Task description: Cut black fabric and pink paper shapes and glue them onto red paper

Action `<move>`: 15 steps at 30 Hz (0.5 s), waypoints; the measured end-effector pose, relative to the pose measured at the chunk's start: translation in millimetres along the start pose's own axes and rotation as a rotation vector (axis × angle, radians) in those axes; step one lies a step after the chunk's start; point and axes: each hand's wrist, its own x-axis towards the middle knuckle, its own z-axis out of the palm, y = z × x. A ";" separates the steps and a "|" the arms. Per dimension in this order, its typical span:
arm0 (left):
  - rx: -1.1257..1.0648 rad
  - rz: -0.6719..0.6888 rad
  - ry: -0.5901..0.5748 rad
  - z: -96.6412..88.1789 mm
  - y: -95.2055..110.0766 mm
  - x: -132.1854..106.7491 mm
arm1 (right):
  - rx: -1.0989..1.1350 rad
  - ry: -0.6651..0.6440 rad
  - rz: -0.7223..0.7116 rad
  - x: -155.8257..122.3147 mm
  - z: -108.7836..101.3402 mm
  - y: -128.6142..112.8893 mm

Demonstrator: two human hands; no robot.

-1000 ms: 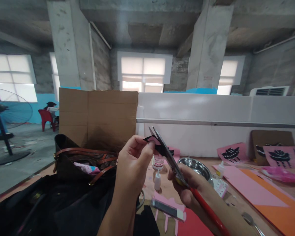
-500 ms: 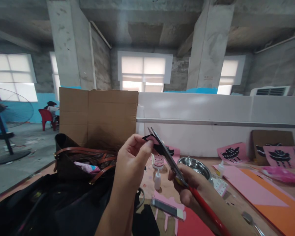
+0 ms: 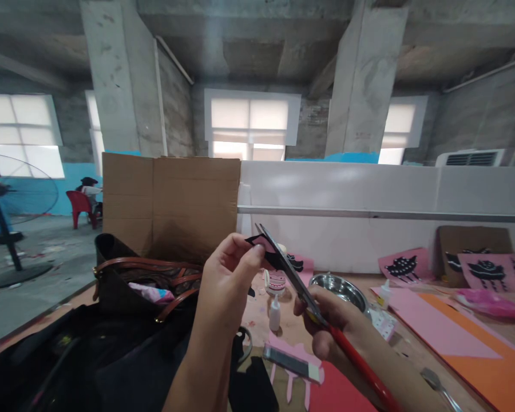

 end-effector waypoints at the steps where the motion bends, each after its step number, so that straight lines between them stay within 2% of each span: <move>1: -0.004 -0.002 -0.005 -0.3 0.2 -0.3 | 0.008 0.004 0.002 -0.2 0.7 0.2; 11: -0.020 -0.032 0.080 10.1 8.4 -6.7 | -0.039 0.028 -0.002 0.2 0.3 1.7; 15: -0.016 -0.034 0.077 12.6 10.6 -8.1 | -0.007 0.053 -0.022 1.2 2.3 5.0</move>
